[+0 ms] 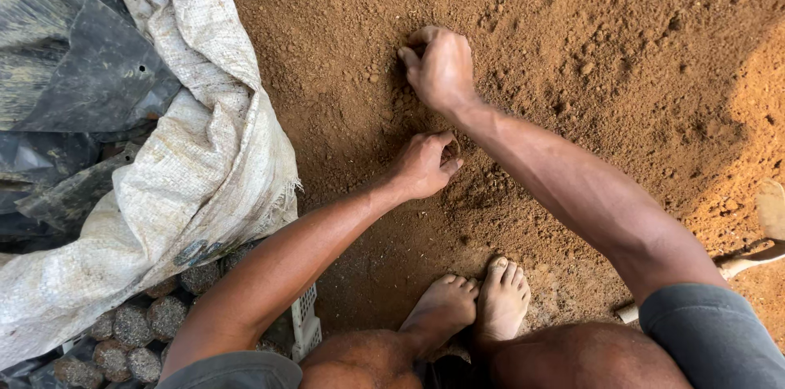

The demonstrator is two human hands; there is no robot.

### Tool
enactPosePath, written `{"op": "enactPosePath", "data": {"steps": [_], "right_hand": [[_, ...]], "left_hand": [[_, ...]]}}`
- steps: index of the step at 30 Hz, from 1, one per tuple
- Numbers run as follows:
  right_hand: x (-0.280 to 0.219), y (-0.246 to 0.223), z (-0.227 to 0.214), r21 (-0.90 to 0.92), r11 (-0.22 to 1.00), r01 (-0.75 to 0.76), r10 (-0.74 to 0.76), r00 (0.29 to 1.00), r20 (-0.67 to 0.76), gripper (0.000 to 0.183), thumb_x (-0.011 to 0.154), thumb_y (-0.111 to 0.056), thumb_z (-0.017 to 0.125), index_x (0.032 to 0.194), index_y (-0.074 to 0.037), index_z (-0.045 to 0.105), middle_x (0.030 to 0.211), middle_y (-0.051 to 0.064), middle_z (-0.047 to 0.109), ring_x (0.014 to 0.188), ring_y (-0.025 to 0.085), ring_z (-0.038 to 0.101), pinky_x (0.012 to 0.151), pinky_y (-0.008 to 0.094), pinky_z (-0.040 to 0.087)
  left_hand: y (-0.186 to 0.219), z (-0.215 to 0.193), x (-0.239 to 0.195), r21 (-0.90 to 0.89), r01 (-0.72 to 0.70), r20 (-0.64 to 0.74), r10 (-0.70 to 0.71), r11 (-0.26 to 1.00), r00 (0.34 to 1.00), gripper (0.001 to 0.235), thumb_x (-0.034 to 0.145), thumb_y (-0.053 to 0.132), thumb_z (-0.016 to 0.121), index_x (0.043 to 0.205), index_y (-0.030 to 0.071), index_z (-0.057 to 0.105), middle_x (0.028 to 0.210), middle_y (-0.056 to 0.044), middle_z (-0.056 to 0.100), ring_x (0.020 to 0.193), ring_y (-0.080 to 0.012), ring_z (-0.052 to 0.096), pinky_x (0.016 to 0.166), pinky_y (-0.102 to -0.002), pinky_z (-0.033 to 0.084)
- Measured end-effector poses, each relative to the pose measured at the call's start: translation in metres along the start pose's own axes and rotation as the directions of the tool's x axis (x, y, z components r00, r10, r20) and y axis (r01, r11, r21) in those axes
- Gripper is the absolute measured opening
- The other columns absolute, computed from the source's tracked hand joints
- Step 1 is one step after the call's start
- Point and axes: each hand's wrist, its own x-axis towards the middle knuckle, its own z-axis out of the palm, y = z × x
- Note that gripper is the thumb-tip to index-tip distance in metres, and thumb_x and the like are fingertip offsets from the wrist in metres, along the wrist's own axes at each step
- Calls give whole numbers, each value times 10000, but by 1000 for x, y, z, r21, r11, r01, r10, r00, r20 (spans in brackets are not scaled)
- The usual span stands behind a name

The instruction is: The person sifts through a pile of soil with bare hands, picking out small objects and placing them into a white plastic basket. A shovel and a bucket are visible nearby but not used during the clip.

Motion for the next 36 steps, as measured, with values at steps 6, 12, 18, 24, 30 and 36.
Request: {"op": "enactPosePath", "data": {"steps": [6, 12, 18, 24, 30, 36], "right_hand": [[-12, 5, -36, 312, 950, -12, -73, 963, 259, 113, 969, -81, 688, 1001, -104, 793, 945, 101, 789, 718, 123, 704, 637, 302, 606], [-35, 53, -92, 562, 826, -40, -112, 966, 234, 46, 939, -103, 772, 969, -133, 790, 938, 39, 769, 795, 110, 674, 721, 306, 580], [-52, 76, -124, 395, 916, -62, 5, 990, 144, 34, 930, -106, 801, 942, -138, 798, 866, 37, 763, 664, 90, 604, 581, 253, 501], [-63, 90, -126, 387, 918, -88, 48, 992, 114, 216, 908, 64, 682, 767, -99, 666, 926, 23, 714, 588, 68, 583, 439, 217, 488], [-72, 95, -124, 744, 662, -88, 35, 996, 87, 296, 931, 171, 527, 753, -60, 578, 883, 143, 728, 581, 120, 638, 461, 251, 520], [-91, 110, -128, 785, 599, -156, 43, 986, 162, 246, 977, 157, 534, 851, -45, 597, 906, 142, 729, 666, 145, 689, 550, 270, 589]], "left_hand": [[-2, 6, -1, 84, -189, -87, 196, 978, 977, 231, 932, 170, 721, 1082, 1, 676, 1064, -130, 696, 911, -212, 691, 827, -391, 607], [-13, 0, -4, 67, -184, -170, 193, 981, 966, 128, 937, 149, 722, 951, 34, 670, 952, -89, 699, 780, -164, 658, 665, -350, 603], [-15, -12, -4, 91, -229, -440, 245, 969, 864, 92, 1007, 135, 667, 962, 63, 701, 743, -88, 699, 464, -101, 501, 349, -266, 409], [-15, -88, 22, 30, -205, -778, 151, 978, 610, 131, 1012, 90, 607, 1065, 56, 722, 793, -48, 740, 462, -60, 587, 317, -231, 425], [-10, -98, 22, -34, -193, -761, 100, 981, 641, 73, 944, 80, 703, 997, 52, 745, 789, -46, 759, 540, -70, 657, 420, -220, 516], [-35, -69, -4, 96, -75, -653, 120, 993, 747, 50, 945, 66, 719, 908, 57, 751, 832, -52, 765, 557, -124, 684, 437, -277, 528]]}}
